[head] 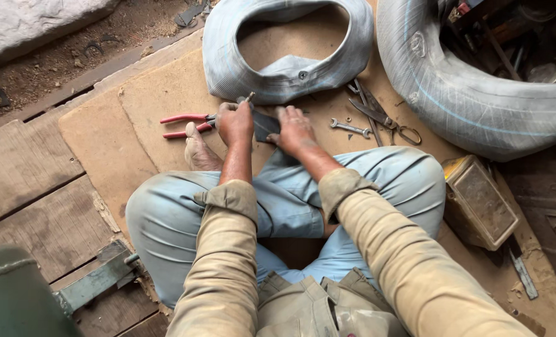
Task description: The person sits on the floor and uses pliers and a wrench to remove a valve stem from a tire. They then cut a piece of rubber with shears and place it into the tire's valve hole. Finally, they retrieve a small item from a toolbox.
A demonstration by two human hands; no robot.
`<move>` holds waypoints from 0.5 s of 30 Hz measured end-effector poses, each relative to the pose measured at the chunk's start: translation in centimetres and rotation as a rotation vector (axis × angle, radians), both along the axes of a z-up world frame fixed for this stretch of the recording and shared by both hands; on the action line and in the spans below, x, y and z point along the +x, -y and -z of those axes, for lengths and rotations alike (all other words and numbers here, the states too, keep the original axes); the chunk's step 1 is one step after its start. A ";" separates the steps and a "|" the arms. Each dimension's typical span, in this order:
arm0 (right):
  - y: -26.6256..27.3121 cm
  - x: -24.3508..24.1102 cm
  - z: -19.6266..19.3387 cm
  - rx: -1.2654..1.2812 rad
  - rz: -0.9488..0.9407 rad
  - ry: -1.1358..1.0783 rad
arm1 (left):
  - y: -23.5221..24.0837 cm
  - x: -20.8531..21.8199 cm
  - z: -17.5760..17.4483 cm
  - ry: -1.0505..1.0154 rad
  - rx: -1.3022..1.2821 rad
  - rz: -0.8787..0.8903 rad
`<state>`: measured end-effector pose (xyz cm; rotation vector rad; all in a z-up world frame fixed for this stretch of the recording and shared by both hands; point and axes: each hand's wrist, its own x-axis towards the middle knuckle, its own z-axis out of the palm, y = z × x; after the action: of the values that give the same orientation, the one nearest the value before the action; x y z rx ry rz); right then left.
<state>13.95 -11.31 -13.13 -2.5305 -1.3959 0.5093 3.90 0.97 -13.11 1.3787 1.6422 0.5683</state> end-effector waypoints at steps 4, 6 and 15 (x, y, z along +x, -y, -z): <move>-0.7 1.4 -0.8 -0.032 0.065 -0.065 | 0.0 0.0 -0.3 0.030 -0.005 0.035; -0.1 4.9 -2.6 -0.132 0.056 -0.119 | 0.1 0.3 -1.1 0.172 -0.119 0.045; 8.9 15.8 -10.7 -0.271 0.024 0.118 | 2.9 2.2 -4.1 0.422 -0.393 0.329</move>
<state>29.76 -20.23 -2.39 -2.8295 -1.4195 0.5894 6.06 -1.90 -9.05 1.1118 1.0871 0.2945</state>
